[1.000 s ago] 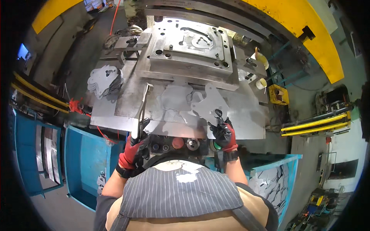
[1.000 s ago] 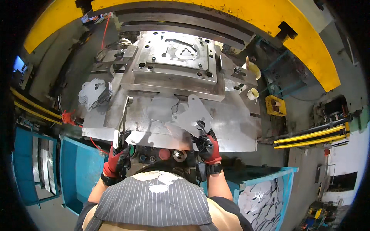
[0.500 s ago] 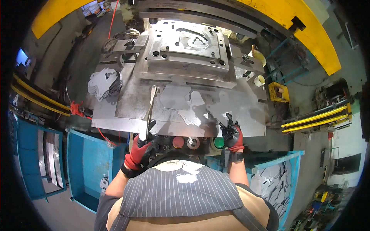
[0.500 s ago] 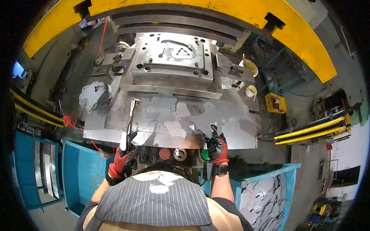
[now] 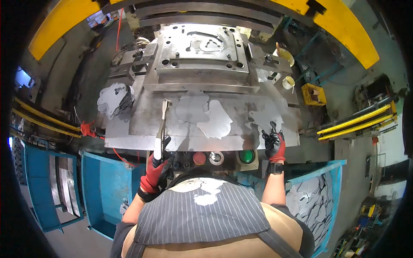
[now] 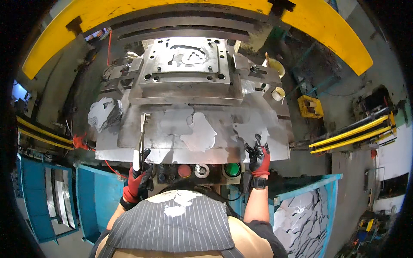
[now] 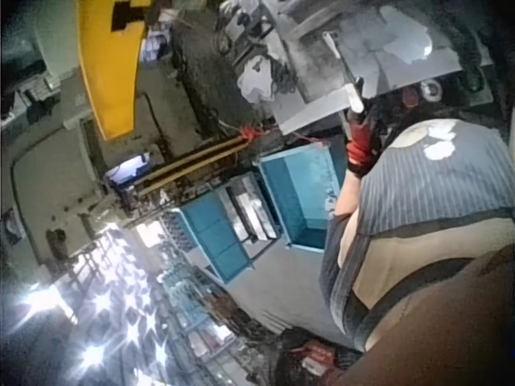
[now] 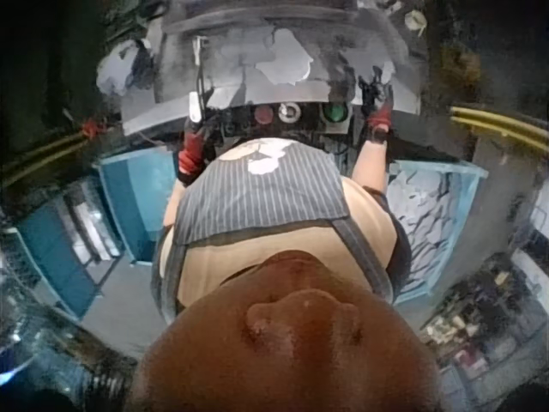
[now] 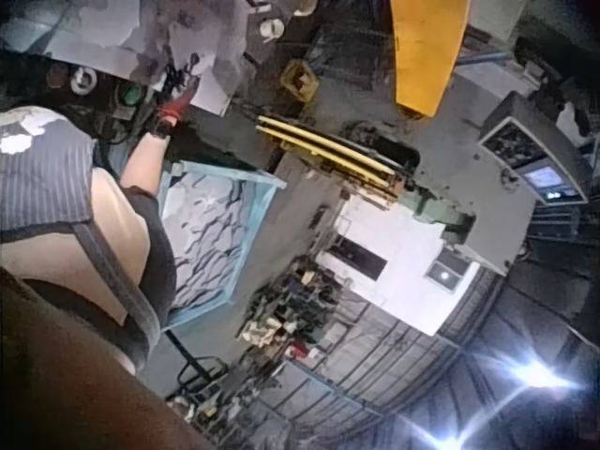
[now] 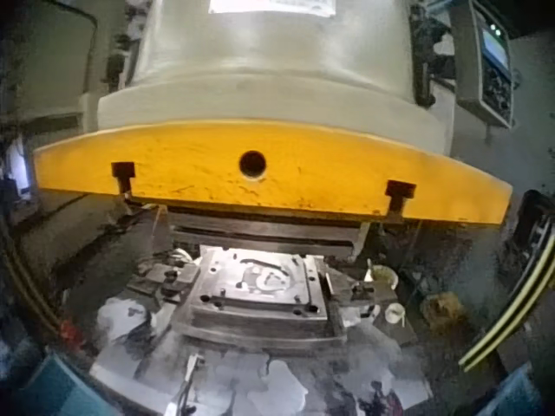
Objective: Operate a hydraulic press machine to stamp metal components using tongs to position parts.
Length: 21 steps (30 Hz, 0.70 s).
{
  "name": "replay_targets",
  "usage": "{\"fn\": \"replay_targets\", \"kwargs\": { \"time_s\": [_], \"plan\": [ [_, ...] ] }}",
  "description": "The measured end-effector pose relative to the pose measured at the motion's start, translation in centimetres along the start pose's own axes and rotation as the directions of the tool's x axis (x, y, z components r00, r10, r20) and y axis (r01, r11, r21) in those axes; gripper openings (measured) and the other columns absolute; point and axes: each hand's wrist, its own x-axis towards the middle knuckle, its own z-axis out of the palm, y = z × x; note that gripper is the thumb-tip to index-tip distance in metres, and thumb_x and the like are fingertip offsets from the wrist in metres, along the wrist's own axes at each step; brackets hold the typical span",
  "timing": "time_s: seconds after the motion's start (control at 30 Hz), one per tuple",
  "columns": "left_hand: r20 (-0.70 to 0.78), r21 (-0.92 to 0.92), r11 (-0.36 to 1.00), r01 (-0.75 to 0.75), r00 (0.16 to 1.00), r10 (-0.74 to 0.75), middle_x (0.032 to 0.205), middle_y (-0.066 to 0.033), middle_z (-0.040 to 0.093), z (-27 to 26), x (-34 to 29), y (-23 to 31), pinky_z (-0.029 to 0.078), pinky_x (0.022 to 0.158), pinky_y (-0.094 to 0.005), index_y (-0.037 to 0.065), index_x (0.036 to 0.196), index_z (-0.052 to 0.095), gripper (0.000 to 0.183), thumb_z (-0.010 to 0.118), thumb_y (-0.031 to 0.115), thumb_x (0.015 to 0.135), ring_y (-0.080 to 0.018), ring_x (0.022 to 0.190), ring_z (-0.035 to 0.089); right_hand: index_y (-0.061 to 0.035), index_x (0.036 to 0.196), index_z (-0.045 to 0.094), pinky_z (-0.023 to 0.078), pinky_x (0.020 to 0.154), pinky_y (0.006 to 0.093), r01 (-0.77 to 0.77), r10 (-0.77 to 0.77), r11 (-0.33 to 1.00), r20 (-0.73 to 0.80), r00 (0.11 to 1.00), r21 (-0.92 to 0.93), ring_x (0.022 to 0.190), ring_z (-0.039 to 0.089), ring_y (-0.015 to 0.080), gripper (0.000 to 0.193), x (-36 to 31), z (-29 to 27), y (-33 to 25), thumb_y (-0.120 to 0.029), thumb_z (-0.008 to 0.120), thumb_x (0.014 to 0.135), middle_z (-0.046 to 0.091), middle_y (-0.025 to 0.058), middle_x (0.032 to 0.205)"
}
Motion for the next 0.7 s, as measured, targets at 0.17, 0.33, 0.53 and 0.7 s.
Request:
{"fn": "replay_targets", "kwargs": {
  "time_s": [0.17,0.33,0.53,0.7],
  "plan": [
    [0.089,0.013,0.998,0.058,0.994,-0.059,0.089,-0.0057,0.057,0.3,0.3,0.4,0.046,0.068,-0.0263,0.002,0.107,0.046,0.031,0.058,0.001,0.077,-0.0132,0.076,0.055,-0.0028,0.109,0.049,0.049,0.063,0.0264,-0.075,0.069,0.986,0.043,0.997,0.149,0.049,0.043,0.0084,0.025,-1.3,2.4,-2.0,-0.015,0.042,0.088,0.041,-0.0031,0.059],
    [0.083,-0.006,0.999,0.051,0.995,-0.05,0.091,-0.0061,0.058,-0.3,0.2,-0.8,0.045,0.072,-0.0263,0.002,0.106,0.047,0.029,0.056,-0.001,0.078,-0.0141,0.081,0.056,-0.0067,0.104,0.052,0.049,0.072,0.0332,-0.164,0.073,0.909,0.24,0.968,0.384,0.077,0.058,0.0207,0.023,-1.4,3.3,-2.7,-0.022,0.046,0.087,0.051,0.0015,0.068],
    [0.135,0.077,0.997,-0.026,0.991,0.015,0.094,-0.0057,0.056,-0.3,0.4,-1.0,0.046,0.07,-0.0247,0.002,0.107,0.044,0.031,0.055,-0.001,0.079,-0.0129,0.081,0.055,-0.0053,0.095,0.053,0.051,0.073,0.0362,-0.182,0.067,0.871,0.256,0.964,0.456,0.066,0.057,0.0188,0.018,-2.4,5.1,-5.3,-0.02,0.047,0.087,0.052,0.0009,0.067],
    [0.124,0.104,0.992,-0.074,0.99,0.06,0.095,-0.005,0.055,-0.5,0.1,-1.4,0.045,0.071,-0.0246,0.002,0.108,0.043,0.032,0.056,-0.001,0.079,-0.012,0.082,0.053,-0.0031,0.106,0.05,0.044,0.06,0.0229,-0.038,0.024,0.997,0.196,0.98,0.07,0.061,0.05,0.0082,0.025,-3.0,4.8,-5.4,-0.014,0.053,0.083,0.055,0.001,0.076]
  ]
}}
